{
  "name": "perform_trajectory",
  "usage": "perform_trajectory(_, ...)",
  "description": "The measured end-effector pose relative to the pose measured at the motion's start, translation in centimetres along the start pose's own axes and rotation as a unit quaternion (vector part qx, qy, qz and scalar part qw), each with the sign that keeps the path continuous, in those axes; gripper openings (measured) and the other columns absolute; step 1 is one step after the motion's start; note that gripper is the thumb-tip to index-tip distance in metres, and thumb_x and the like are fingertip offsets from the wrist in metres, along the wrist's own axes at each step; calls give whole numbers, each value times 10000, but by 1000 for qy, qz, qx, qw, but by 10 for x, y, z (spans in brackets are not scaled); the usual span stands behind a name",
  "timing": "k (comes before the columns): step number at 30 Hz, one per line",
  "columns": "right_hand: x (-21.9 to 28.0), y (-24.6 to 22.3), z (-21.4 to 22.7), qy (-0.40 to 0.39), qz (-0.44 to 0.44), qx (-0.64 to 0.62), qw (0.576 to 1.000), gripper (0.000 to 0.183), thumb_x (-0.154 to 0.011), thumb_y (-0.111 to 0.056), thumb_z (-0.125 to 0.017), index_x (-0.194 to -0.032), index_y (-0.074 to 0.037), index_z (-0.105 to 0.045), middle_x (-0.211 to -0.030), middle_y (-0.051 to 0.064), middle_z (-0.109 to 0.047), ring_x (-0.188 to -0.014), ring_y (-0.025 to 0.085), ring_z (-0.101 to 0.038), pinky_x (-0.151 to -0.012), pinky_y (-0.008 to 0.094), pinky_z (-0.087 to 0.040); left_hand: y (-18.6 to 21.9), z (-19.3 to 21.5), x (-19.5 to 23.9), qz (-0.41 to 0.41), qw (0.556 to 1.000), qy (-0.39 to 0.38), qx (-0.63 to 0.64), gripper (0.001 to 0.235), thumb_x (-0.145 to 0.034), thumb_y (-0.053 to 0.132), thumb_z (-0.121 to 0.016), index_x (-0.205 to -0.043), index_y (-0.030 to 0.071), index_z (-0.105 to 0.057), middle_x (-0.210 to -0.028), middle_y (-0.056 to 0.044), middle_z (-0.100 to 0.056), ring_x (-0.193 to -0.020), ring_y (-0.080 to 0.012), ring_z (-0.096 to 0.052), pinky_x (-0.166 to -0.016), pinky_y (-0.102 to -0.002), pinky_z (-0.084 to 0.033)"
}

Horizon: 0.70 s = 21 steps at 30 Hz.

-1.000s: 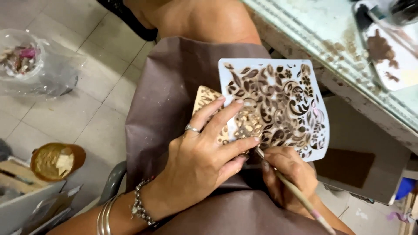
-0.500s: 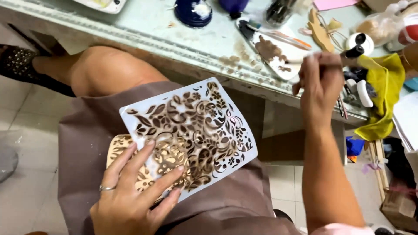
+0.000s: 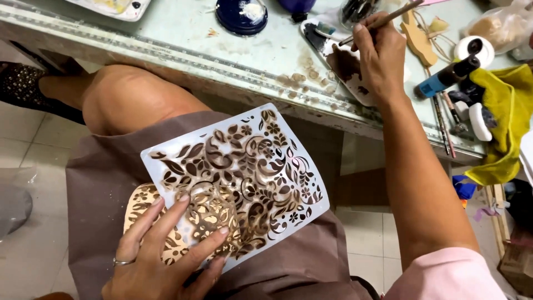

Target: Applying a decorative pattern to a ceramic cup using a stencil and a stylus tool

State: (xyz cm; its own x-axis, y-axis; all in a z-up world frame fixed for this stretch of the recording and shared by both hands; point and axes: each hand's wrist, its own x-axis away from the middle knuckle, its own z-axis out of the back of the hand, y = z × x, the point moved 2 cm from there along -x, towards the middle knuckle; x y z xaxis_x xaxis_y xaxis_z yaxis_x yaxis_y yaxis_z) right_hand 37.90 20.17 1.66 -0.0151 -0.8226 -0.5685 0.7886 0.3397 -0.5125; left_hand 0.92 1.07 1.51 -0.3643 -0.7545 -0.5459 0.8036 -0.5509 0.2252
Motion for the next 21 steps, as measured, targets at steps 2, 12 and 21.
perform_trajectory(2,0,2,-5,0,21,16,1000,125,-1003,-149,-489,-926,-51,-503,-729,49,-598,-655,154,-538,-613,320,-401,-1,0,1,8,1000,-6,2,210,-768,401,-617,-977,407,-635,-1205,-59,-561,-1138,-298,-532,-896,-313,-424)
perform_trajectory(12,-1,36,-11,19,56,90,994,109,-984,-120,-517,-979,-11,-520,-755,114,-545,-676,274,-502,-617,404,-352,-3,-3,3,9,1000,-17,7,255,-729,396,-670,-976,416,-612,-1224,-43,-541,-1148,-283,-514,-865,-317,-435)
perform_trajectory(21,7,90,-16,-21,37,106,993,105,-1071,-48,-480,-1016,37,-508,-901,176,-457,-826,304,-403,-673,445,-278,-2,8,1,42,994,-54,87,260,-773,304,-687,-1025,341,-629,-1245,-51,-480,-1165,-302,-466,-901,-324,-429)
